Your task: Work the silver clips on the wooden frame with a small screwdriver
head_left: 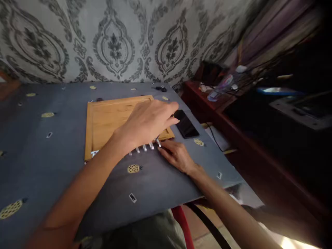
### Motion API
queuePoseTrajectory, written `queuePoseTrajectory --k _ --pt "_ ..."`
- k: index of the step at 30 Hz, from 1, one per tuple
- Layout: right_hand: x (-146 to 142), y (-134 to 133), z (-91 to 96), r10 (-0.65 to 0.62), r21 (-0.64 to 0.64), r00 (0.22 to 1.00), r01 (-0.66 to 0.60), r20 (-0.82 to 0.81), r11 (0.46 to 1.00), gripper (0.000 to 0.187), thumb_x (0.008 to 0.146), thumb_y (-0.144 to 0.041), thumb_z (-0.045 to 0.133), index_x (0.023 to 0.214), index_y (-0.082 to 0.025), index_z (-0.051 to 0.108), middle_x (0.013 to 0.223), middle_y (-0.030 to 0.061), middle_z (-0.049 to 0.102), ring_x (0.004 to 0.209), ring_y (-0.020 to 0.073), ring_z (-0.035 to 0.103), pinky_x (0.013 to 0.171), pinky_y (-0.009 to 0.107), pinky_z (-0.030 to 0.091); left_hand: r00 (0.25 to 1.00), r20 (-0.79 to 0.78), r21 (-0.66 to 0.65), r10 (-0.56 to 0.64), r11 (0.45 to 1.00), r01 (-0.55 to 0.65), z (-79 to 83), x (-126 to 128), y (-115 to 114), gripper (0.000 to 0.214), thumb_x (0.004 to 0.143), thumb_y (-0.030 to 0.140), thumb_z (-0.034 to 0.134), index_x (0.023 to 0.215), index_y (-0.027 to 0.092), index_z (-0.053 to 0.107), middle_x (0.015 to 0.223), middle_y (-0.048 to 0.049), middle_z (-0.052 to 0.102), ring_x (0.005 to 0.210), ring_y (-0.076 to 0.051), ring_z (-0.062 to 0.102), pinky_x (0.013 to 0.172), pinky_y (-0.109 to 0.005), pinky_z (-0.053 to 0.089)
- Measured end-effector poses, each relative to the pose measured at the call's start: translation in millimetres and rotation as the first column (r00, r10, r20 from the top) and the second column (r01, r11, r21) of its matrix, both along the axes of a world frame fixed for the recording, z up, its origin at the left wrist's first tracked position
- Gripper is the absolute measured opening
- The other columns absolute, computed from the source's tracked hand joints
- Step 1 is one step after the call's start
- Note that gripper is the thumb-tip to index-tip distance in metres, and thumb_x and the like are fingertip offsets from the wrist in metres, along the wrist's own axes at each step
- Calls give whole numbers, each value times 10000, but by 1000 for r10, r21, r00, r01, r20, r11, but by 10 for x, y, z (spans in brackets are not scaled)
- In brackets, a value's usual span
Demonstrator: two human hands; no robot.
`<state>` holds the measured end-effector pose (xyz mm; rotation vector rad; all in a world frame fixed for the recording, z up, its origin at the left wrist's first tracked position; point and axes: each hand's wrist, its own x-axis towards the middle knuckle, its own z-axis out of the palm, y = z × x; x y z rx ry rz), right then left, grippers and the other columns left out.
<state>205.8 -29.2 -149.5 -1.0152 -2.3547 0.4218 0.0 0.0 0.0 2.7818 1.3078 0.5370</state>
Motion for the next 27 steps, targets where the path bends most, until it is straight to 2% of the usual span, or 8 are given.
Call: queuePoseTrajectory --k 6,12,15,18,23,27 --pt "-14 8 -18 -21 -16 1000 21 7 1000 299 1105 -367 458 1025 -210 700 839 61 708 757 199 676 717 305 505 998 18 1 -58 998 58 -20 2 12 203 1058 183 529 891 168 644 924 -48 706 831 -186 622 666 -318 329" --pt "-6 11 -34 -32 -8 999 32 13 999 305 1101 -365 471 972 -207 697 828 63 703 754 200 673 710 307 494 986 63 -11 -154 988 155 -48 -33 29 284 1001 19 425 885 182 628 904 -25 660 775 -173 564 672 -333 335" --pt "-3 10 -36 -32 -8 999 33 17 999 311 1102 -368 472 971 -202 701 823 61 700 743 196 666 706 306 488 983 73 -32 -168 985 171 -37 -33 20 232 1030 64 455 925 180 626 940 -26 680 813 -176 588 674 -328 335" --pt "-9 9 -35 -28 9 1000 28 7 1000 302 1101 -353 476 980 -191 700 827 66 704 736 195 668 698 306 485 991 46 -53 -128 990 130 -13 -14 1 155 1070 188 523 971 165 640 942 -30 693 819 -178 603 652 -320 318" --pt "-22 12 -34 -27 23 1000 27 2 999 287 1095 -344 484 974 -195 697 801 54 691 718 190 656 681 304 479 997 -22 0 -75 997 75 22 22 -10 289 1079 357 555 946 142 694 912 -62 684 823 -195 618 660 -329 324" --pt "-18 12 -29 -28 0 1000 28 -7 1000 262 1087 -330 493 1025 -196 710 819 56 703 730 194 663 692 306 490 994 -18 -5 -106 994 106 22 13 -10 268 1084 230 511 910 143 695 930 -64 675 836 -192 620 685 -329 379"
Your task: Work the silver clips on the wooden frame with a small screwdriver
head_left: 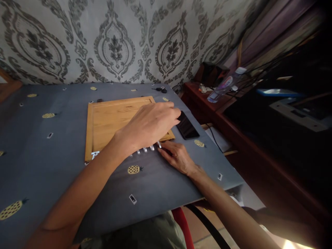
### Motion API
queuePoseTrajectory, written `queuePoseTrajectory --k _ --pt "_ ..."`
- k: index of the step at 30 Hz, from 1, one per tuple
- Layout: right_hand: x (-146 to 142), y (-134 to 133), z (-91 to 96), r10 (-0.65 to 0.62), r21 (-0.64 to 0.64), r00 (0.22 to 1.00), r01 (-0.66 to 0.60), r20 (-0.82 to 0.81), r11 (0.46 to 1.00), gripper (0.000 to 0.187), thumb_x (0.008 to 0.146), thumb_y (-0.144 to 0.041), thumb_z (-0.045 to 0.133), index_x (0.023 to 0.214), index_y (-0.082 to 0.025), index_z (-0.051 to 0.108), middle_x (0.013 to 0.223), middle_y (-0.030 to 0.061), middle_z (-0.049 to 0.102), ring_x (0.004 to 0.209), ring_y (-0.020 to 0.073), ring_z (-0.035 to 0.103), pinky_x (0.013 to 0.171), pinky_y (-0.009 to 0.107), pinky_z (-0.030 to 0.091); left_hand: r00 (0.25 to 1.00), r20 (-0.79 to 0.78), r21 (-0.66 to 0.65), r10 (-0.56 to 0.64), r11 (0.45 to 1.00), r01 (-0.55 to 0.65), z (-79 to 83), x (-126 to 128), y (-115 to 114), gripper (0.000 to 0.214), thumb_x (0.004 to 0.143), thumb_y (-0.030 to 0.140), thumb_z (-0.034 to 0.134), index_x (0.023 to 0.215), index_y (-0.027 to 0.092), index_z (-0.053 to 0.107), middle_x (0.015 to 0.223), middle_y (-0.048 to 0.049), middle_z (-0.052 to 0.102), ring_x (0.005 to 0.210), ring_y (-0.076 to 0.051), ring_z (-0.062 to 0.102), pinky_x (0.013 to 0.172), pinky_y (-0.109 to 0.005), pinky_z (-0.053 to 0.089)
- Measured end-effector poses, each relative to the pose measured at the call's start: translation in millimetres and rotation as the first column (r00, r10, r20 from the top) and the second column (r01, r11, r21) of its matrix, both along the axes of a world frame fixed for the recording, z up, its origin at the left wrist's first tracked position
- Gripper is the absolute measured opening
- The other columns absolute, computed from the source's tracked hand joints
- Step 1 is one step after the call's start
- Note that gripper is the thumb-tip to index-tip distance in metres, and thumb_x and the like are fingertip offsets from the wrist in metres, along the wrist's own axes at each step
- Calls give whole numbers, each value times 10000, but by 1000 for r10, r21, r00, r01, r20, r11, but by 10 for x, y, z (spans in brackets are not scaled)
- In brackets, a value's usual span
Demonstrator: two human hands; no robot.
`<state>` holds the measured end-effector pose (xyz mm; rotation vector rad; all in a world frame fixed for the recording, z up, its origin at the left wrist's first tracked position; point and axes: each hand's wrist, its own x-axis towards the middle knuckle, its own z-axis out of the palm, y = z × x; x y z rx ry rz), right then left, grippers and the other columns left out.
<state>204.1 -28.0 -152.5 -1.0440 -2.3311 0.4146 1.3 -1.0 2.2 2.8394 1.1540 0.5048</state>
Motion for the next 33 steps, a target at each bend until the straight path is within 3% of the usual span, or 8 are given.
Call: queuePoseTrajectory --k 6,9,13,33 --pt "6 0 4 8 -5 1000 -8 -19 1000 259 1085 -323 498 1096 -188 719 855 70 723 768 207 690 715 313 509 1000 -4 17 -20 1000 20 -3 -29 -30 260 1055 93 445 969 171 677 980 -46 678 848 -187 632 688 -316 410" --pt "8 0 0 4 -4 1000 -4 -4 1000 274 1089 -336 488 1076 -190 720 836 62 713 742 199 671 704 312 501 999 -30 13 25 1000 -25 10 -13 -36 203 1074 148 480 1051 157 681 999 -57 700 888 -202 661 700 -316 426" --pt "6 -6 -8 -10 -17 1000 10 21 1000 286 1097 -349 472 1038 -206 713 833 54 701 747 191 661 714 307 491 999 -36 48 41 998 -39 -2 8 -16 225 1084 265 528 1000 150 703 952 -69 714 867 -211 675 699 -324 433" --pt "-22 -21 12 -9 45 999 7 46 999 284 1097 -336 475 1019 -198 710 813 63 696 734 199 662 687 305 480 999 35 91 18 996 -21 -106 -3 34 250 1051 162 451 917 167 662 922 -85 687 835 -220 651 718 -350 430"
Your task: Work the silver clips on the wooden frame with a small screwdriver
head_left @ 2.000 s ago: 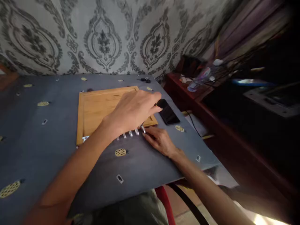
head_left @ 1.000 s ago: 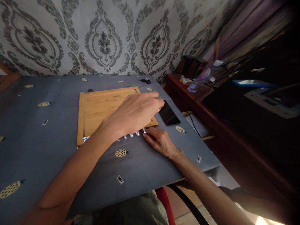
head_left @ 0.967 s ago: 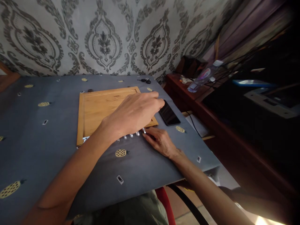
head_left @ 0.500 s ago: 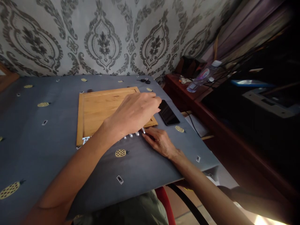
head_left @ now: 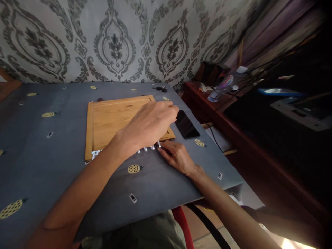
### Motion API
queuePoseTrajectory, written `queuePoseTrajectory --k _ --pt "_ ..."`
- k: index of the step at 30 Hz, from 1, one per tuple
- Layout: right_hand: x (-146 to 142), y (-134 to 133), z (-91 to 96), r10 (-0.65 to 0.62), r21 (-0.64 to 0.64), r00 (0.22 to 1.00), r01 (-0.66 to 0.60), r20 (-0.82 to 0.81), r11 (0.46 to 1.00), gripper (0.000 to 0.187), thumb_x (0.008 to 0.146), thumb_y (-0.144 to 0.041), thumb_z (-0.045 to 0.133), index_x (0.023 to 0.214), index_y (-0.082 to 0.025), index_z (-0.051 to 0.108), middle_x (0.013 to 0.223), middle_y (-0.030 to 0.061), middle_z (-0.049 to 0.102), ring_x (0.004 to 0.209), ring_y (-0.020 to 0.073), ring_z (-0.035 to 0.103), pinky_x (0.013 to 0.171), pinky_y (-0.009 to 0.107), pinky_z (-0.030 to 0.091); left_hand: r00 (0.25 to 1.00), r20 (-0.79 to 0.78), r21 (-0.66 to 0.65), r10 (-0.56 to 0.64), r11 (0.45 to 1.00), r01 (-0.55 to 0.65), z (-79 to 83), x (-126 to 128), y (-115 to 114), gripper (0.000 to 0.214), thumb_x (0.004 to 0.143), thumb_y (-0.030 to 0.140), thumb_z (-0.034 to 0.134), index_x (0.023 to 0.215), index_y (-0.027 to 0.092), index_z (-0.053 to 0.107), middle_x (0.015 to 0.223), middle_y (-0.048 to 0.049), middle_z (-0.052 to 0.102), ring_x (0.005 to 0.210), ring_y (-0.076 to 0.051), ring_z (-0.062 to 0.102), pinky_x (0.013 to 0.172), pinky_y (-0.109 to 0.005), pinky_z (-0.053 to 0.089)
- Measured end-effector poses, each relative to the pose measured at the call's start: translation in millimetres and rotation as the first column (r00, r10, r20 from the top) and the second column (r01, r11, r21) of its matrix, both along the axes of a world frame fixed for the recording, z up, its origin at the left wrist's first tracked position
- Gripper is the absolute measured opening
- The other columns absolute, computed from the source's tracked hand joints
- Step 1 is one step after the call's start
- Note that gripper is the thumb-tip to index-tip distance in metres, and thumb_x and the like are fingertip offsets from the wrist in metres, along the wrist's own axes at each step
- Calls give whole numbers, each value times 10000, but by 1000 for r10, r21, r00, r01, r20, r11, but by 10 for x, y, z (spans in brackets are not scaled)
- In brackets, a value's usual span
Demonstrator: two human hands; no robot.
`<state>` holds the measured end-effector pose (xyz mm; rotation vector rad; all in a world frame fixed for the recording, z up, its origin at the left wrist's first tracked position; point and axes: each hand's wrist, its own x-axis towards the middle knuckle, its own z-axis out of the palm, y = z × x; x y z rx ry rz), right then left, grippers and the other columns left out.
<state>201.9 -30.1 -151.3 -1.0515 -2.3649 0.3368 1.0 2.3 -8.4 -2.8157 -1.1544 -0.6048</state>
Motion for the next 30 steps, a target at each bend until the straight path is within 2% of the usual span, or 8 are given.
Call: queuePoseTrajectory --k 4,9,17,23,30 --pt "0 3 -4 0 -18 1000 -1 -25 1000 282 1099 -337 478 1031 -196 713 824 60 704 743 197 670 702 303 490 1000 -15 16 -18 1000 18 -8 -7 -17 240 1020 98 440 919 160 648 936 -91 678 838 -221 647 725 -345 448" --pt "12 8 -18 -11 -43 1000 11 -13 999 307 1097 -357 470 1008 -199 718 828 64 707 747 197 669 707 310 495 999 7 14 -50 999 50 -17 -35 -28 229 1036 132 450 914 155 643 948 -98 679 852 -226 656 736 -346 458" --pt "12 3 -1 -1 -48 1000 0 -20 999 274 1093 -328 471 1020 -204 703 824 54 697 738 189 661 698 303 490 1000 13 -52 -2 999 2 30 -23 -14 223 1065 249 520 913 166 662 855 -71 682 836 -224 686 742 -337 460" --pt "7 -5 15 6 -60 999 -8 -32 998 284 1095 -330 473 1033 -192 713 828 62 700 740 200 664 700 315 496 997 80 -29 -21 999 24 -18 -33 19 249 1069 266 516 879 176 650 836 -71 685 851 -232 695 771 -345 481" --pt "8 4 -1 11 -61 999 -13 -35 998 299 1107 -359 463 1049 -201 711 845 75 718 759 208 680 717 322 515 998 61 -78 -6 997 10 30 -14 -5 230 1054 247 551 852 179 637 818 -56 673 832 -213 681 745 -325 475"
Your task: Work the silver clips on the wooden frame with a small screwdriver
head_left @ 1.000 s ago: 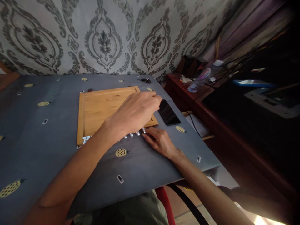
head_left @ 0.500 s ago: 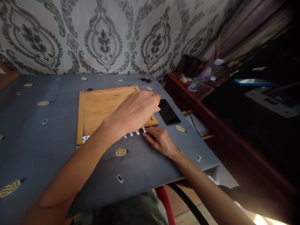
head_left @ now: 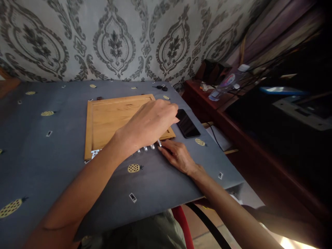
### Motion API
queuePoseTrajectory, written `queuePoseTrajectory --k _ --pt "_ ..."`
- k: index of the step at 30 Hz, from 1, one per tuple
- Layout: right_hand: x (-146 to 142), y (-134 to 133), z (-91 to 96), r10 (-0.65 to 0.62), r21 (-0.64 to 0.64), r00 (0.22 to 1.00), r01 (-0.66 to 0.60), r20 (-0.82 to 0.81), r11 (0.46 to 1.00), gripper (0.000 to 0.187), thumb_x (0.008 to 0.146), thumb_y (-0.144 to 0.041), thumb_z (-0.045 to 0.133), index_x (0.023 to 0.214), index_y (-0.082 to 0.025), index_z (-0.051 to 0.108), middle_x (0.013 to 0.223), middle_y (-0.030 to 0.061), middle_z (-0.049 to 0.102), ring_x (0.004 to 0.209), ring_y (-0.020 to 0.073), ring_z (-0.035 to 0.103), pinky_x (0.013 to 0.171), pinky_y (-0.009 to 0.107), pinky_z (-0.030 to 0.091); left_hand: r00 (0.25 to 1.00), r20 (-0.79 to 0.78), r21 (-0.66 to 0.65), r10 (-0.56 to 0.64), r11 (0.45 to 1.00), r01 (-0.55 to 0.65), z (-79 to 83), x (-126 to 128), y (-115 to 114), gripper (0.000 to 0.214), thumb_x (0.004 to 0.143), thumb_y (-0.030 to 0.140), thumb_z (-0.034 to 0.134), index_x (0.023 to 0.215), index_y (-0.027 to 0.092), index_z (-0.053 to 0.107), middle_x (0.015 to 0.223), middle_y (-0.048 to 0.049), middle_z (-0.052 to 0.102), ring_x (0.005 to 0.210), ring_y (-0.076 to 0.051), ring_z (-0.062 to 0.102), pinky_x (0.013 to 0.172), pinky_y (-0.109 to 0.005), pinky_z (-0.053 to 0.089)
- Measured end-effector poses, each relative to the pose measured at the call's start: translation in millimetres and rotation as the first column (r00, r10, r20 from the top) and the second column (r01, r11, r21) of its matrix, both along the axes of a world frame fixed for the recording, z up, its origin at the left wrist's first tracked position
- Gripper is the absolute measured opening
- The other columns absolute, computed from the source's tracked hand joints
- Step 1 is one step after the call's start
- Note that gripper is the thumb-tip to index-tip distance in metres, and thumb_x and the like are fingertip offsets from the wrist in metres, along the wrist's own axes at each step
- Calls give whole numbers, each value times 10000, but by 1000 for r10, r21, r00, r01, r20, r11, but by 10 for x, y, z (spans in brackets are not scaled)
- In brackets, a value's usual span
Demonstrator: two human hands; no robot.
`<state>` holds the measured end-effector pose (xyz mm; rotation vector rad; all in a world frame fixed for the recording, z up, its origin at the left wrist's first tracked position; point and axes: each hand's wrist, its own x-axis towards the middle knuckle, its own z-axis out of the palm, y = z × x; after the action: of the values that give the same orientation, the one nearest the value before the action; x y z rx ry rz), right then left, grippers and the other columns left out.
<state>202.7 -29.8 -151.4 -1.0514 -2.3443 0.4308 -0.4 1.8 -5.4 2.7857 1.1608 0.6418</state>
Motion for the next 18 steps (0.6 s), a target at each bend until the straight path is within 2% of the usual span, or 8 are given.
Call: queuePoseTrajectory --k 11,18 --pt "-2 0 8 -3 13 1000 3 5 1000 308 1108 -347 455 978 -207 695 831 66 709 749 197 669 706 316 505 999 -32 44 7 999 -6 -47 -21 -14 223 1031 120 476 893 173 643 907 -82 703 863 -235 682 753 -346 474" --pt "-5 2 4 -3 8 1000 3 5 1000 310 1103 -344 455 969 -201 695 828 67 704 741 199 656 706 326 503 998 -52 -18 45 999 -46 13 21 -21 255 1078 310 528 926 160 666 856 -77 697 831 -232 688 747 -344 472"
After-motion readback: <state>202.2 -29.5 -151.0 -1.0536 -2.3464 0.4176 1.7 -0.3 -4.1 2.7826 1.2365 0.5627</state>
